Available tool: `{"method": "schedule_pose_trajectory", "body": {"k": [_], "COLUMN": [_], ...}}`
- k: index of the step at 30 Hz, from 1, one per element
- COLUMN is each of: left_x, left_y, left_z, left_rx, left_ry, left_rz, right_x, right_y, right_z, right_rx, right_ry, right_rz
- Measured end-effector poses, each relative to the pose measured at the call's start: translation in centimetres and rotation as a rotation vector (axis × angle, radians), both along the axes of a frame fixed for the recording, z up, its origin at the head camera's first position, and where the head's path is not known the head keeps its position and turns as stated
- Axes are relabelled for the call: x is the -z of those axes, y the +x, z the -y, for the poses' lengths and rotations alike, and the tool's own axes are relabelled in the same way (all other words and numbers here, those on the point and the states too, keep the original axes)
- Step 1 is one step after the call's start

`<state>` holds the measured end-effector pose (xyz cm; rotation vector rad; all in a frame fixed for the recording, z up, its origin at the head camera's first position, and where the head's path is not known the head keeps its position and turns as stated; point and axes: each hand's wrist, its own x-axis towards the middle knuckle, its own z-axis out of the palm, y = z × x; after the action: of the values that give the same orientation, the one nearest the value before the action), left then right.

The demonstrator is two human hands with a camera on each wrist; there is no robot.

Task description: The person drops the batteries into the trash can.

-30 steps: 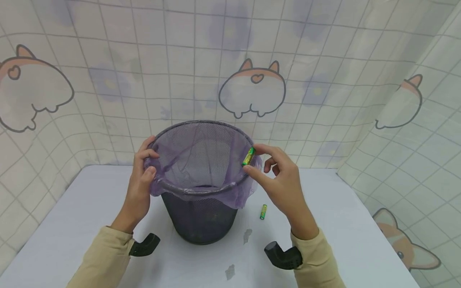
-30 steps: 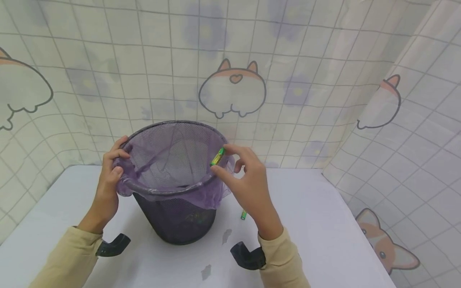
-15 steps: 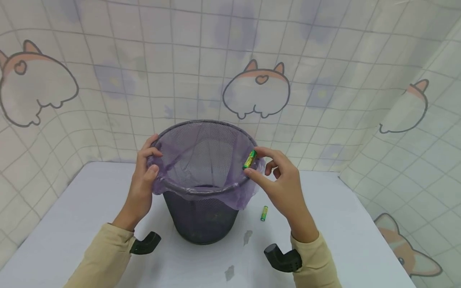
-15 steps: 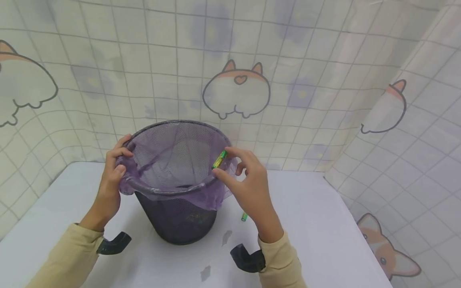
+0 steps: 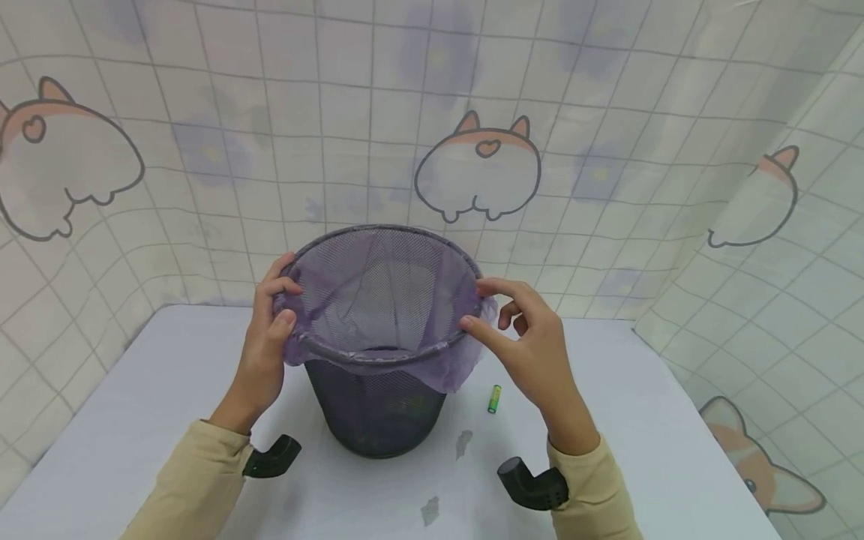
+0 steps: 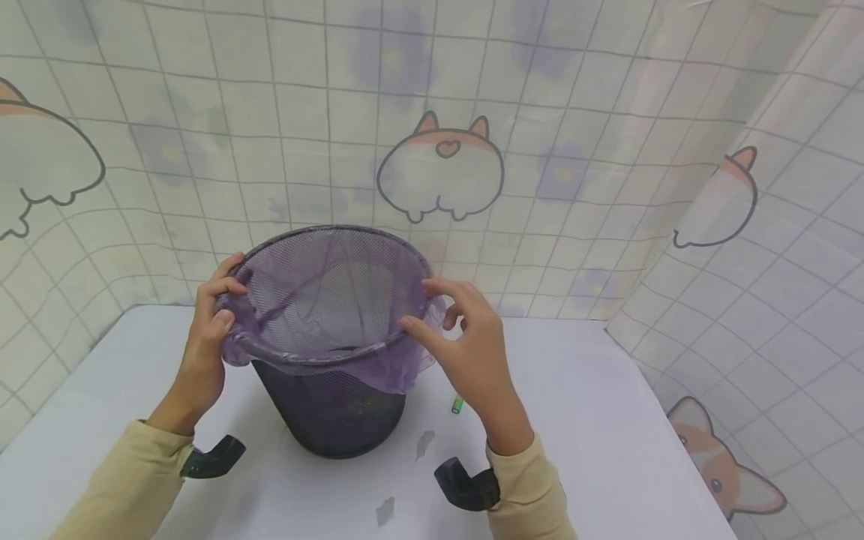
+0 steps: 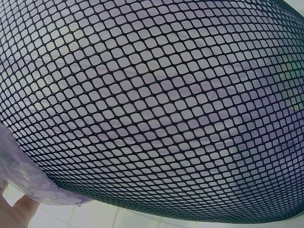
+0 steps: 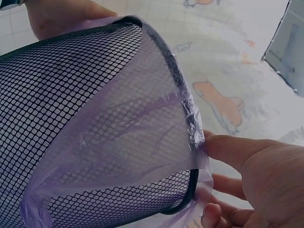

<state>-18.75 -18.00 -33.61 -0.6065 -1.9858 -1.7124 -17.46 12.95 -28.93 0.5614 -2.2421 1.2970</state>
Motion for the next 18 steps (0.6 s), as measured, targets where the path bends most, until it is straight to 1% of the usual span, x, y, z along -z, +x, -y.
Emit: {"method": "schedule_pose_trajectory", "body": {"k": [11,18], "left_x": [0.1,0.1], "left_y": [0.0,0.0], "left_z": [0.1,0.0], "left_rx": [0.004,0.01], "left_ry": [0.005,0.004], "left_rz": [-0.003,0.001], "right_x": [0.2,0.5], "right_y": [0.2,0.3], "right_z": [-1.0,-1.9], "right_rx": [0.043,0.076], "right_ry": [0.007,0.014], "right_rz": [0.012,0.038]}}
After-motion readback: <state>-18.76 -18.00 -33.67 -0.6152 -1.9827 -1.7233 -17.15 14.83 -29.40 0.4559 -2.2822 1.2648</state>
